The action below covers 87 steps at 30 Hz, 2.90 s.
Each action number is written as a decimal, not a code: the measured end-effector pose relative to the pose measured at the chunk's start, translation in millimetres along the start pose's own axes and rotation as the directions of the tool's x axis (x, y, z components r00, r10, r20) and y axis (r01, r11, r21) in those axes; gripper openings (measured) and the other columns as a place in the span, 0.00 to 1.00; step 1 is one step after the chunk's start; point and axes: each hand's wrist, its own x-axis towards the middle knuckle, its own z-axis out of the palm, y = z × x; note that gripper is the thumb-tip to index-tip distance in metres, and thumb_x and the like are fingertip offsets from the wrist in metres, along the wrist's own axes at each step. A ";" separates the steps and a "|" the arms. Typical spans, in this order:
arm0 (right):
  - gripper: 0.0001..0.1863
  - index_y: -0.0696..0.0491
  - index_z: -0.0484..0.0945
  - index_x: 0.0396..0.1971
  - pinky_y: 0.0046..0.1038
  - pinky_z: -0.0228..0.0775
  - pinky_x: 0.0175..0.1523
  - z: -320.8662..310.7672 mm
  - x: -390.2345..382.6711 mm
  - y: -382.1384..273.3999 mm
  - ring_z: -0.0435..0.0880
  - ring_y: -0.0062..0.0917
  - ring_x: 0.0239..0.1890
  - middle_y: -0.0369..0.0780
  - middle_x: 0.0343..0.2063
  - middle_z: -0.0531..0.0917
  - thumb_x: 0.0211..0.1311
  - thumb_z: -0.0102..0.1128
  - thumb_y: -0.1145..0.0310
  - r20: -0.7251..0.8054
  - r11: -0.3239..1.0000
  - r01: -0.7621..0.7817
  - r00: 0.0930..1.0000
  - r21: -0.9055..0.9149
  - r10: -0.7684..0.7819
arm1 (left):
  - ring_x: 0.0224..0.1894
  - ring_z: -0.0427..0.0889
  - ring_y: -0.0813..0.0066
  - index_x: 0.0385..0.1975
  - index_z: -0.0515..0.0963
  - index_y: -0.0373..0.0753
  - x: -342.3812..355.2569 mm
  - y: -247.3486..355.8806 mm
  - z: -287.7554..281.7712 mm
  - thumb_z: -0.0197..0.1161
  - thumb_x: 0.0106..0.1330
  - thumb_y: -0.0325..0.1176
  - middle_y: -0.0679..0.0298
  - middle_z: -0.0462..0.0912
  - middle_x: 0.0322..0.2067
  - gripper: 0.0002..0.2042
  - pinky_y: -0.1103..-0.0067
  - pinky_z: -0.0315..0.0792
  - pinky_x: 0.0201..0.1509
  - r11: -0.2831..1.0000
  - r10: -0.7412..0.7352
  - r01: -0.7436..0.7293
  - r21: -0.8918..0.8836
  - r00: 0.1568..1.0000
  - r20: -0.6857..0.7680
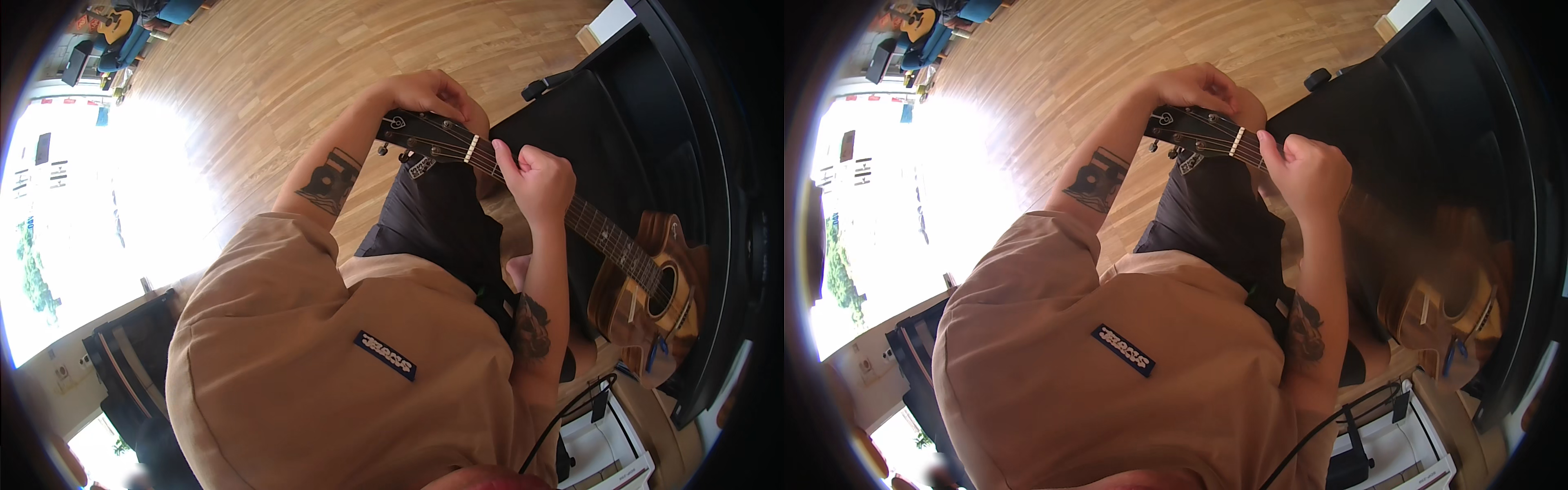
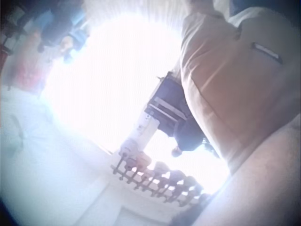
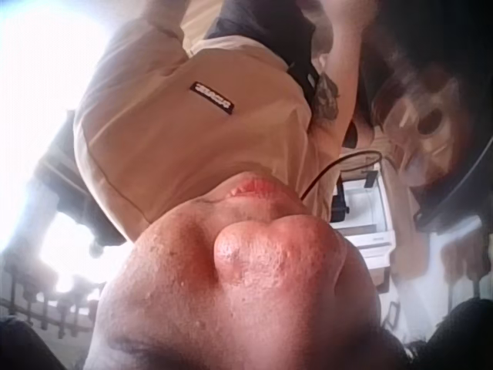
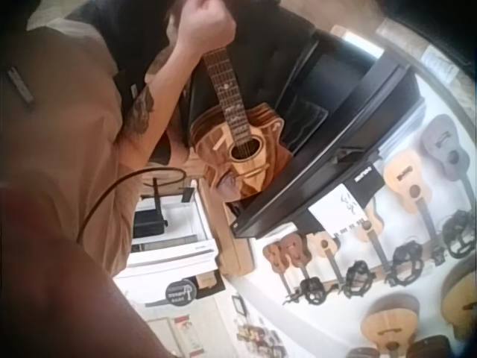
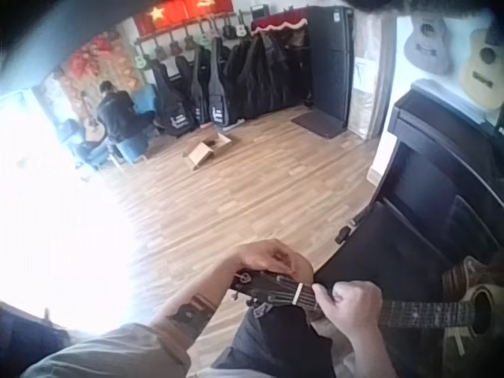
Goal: The person sits on the floor and tunes a small acoustic guitar by turning the tuning pegs on the headstock and plucking the strings to check pitch. The person repeats this process for multiple strings.
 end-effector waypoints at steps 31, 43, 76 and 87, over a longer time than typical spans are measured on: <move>0.32 0.51 0.64 0.08 0.38 0.55 0.19 -0.4 -0.4 -0.1 0.67 0.38 0.11 0.39 0.08 0.67 0.58 0.77 0.54 0.000 1.000 -0.007 1.000 0.018 0.007 | 0.44 0.83 0.76 0.44 0.82 0.33 0.9 -13.6 -10.7 0.64 0.61 0.25 0.63 0.86 0.40 0.12 0.80 0.76 0.50 0.973 -0.007 0.035 -0.229 0.993 0.119; 0.32 0.50 0.63 0.07 0.38 0.55 0.18 0.5 -0.9 0.0 0.68 0.37 0.11 0.38 0.08 0.67 0.58 0.76 0.52 0.009 1.000 -0.024 1.000 0.017 0.024 | 0.31 0.80 0.85 0.35 0.85 0.35 1.7 -13.1 -10.9 0.64 0.64 0.36 0.69 0.83 0.27 0.10 0.83 0.73 0.36 0.977 -0.090 0.116 -0.181 0.985 0.146; 0.33 0.50 0.62 0.07 0.37 0.52 0.18 0.4 -1.0 1.2 0.64 0.35 0.10 0.39 0.08 0.64 0.58 0.77 0.54 -0.018 0.999 -0.014 1.000 0.050 0.015 | 0.31 0.81 0.87 0.33 0.79 0.39 5.0 -7.4 -6.5 0.72 0.67 0.33 0.73 0.82 0.27 0.08 0.85 0.74 0.36 0.978 -0.068 0.089 -0.191 0.991 0.111; 0.33 0.55 0.64 0.09 0.41 0.54 0.20 -1.5 0.4 0.9 0.64 0.45 0.13 0.46 0.10 0.67 0.61 0.78 0.57 -0.039 0.994 0.096 0.995 0.051 -0.094 | 0.32 0.81 0.81 0.38 0.87 0.35 8.6 -20.9 -9.1 0.68 0.66 0.35 0.69 0.85 0.29 0.10 0.79 0.75 0.36 0.988 -0.049 0.058 -0.143 0.996 0.070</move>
